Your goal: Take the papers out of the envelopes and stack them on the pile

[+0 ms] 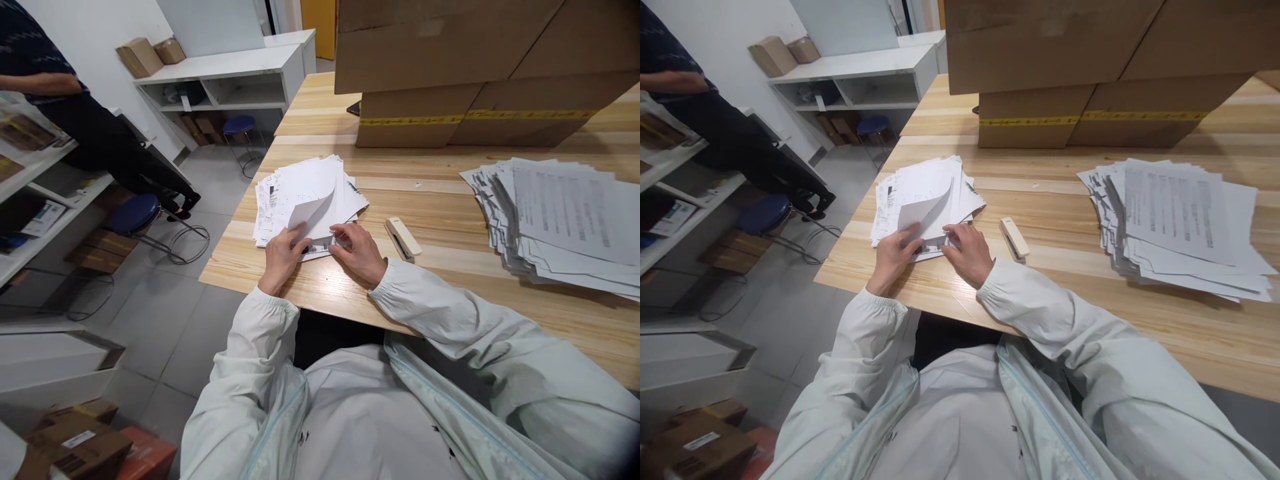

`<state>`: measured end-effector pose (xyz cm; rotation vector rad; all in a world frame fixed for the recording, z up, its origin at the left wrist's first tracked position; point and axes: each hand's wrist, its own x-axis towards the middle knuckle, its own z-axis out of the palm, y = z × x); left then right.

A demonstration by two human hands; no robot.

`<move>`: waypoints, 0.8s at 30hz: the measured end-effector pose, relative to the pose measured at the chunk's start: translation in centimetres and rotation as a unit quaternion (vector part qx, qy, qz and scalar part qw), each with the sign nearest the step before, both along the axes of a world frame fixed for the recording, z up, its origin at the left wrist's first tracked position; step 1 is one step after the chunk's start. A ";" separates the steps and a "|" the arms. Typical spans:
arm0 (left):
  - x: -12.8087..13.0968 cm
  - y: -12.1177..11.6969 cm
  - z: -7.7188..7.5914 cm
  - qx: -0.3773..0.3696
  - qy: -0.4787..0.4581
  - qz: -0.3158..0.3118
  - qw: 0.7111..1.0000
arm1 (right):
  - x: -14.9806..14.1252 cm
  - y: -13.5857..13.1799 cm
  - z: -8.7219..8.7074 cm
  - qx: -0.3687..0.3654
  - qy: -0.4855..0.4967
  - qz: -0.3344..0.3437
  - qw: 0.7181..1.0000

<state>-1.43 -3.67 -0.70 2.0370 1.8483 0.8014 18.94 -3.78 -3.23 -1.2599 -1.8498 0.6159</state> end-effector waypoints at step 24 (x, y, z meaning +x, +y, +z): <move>-0.1 0.0 -0.6 0.027 0.028 -0.060 0.997 | -0.1 0.2 -0.1 0.013 -0.011 -0.005 1.000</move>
